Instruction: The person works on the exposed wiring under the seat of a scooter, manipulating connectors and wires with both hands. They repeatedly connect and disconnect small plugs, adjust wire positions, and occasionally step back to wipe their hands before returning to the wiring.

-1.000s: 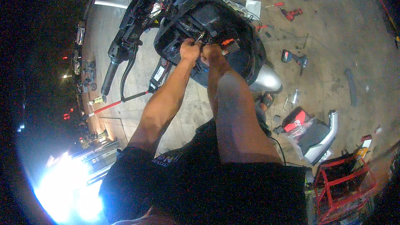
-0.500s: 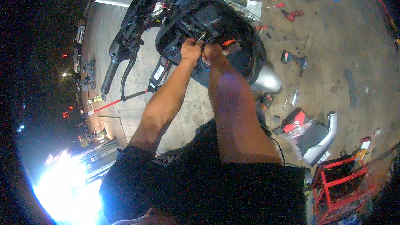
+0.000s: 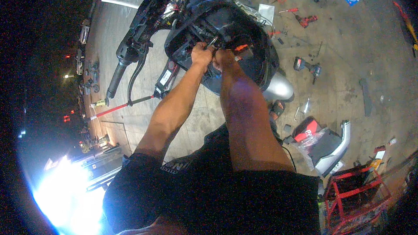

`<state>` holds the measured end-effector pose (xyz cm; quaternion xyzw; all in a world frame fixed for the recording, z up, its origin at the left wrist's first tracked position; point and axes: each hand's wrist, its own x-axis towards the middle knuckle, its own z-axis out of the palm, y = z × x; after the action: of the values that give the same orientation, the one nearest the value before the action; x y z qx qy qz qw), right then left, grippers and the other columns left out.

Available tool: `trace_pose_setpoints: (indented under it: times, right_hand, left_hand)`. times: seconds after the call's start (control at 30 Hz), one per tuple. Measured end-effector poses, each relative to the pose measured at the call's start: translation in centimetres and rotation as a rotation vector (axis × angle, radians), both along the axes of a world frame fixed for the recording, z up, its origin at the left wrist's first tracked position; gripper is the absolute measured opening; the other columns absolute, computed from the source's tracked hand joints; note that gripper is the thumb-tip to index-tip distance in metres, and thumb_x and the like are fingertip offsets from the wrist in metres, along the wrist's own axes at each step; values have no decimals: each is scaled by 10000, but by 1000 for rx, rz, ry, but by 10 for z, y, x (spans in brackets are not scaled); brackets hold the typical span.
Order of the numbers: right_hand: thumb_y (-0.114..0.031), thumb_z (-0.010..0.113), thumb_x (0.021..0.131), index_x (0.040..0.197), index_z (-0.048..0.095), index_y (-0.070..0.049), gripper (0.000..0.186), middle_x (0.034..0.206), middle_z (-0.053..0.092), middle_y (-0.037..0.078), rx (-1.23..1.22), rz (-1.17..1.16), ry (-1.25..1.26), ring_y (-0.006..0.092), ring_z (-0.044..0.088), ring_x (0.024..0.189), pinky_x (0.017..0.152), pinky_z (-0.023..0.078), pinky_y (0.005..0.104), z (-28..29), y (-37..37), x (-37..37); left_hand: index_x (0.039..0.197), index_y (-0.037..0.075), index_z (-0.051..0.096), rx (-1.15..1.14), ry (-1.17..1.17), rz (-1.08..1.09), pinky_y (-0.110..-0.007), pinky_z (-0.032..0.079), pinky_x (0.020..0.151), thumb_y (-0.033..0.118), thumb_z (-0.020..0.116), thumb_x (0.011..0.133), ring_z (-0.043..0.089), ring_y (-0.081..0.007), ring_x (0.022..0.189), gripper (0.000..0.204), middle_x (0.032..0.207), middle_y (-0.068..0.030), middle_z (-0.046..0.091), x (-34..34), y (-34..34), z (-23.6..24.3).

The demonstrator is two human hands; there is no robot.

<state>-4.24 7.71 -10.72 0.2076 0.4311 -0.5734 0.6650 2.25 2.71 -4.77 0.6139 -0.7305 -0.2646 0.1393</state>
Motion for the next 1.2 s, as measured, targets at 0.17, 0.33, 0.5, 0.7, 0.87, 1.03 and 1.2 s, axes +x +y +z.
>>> trace_pose_setpoints:
  times: [0.17, 0.33, 0.5, 0.7, 0.87, 1.03, 1.2]
  right_hand:
    - [-188, 475, 929, 811, 543, -64, 184, 655, 555, 85, -149, 103, 168, 161, 519, 502, 423, 457, 291, 2, 9, -1]
    - [-196, 470, 934, 855, 544, -61, 174, 683, 552, 86, -81, -30, -38, 176, 525, 517, 431, 456, 304, 21, 12, -5]
    - [-189, 475, 940, 875, 553, -74, 154, 685, 547, 66, -104, -152, -89, 160, 529, 537, 433, 462, 291, 15, 15, 0]
    - [-176, 487, 933, 867, 562, -76, 141, 687, 553, 59, -124, -159, -111, 152, 531, 536, 431, 466, 280, -7, 5, 0]
    - [-164, 497, 926, 855, 566, -74, 134, 689, 558, 56, -136, -115, -77, 148, 533, 532, 428, 469, 273, -7, 6, 0]
    - [-153, 507, 919, 844, 571, -72, 128, 690, 562, 54, -157, -73, -30, 144, 535, 528, 426, 472, 267, -49, -3, 2]
    - [-141, 517, 913, 833, 576, -70, 122, 692, 567, 52, -791, -24, 1059, 140, 537, 524, 424, 475, 260, -164, -38, 21]
  left_hand:
    - [1009, 11, 628, 28, 11, -8, -357, 493, 825, 262, 714, 743, 654, -290, 912, 376, 961, -180, 669, 1, 0, -3]
    - [1008, 8, 630, 75, 45, 20, -357, 493, 827, 242, 711, 749, 653, -292, 916, 358, 971, -181, 668, -1, 3, 3]
    - [1016, 13, 629, 63, 32, 22, -361, 494, 829, 242, 711, 753, 651, -296, 923, 358, 978, -185, 666, -2, 4, 7]
    - [1033, 18, 624, 39, 20, 17, -365, 493, 829, 250, 709, 756, 648, -307, 928, 372, 982, -192, 662, -5, 12, 18]
    - [1051, 12, 617, 110, 36, 27, -362, 487, 845, 255, 699, 763, 639, -314, 950, 386, 1006, -198, 658, -5, 12, 20]
    - [1052, 4, 613, 29, -31, 4, -354, 491, 826, 236, 696, 767, 644, -311, 926, 377, 997, -195, 660, -5, 9, 16]
    - [1044, -1, 615, 119, 25, 8, -345, 494, 812, 223, 691, 774, 650, -297, 908, 359, 976, -190, 664, 0, 3, 6]
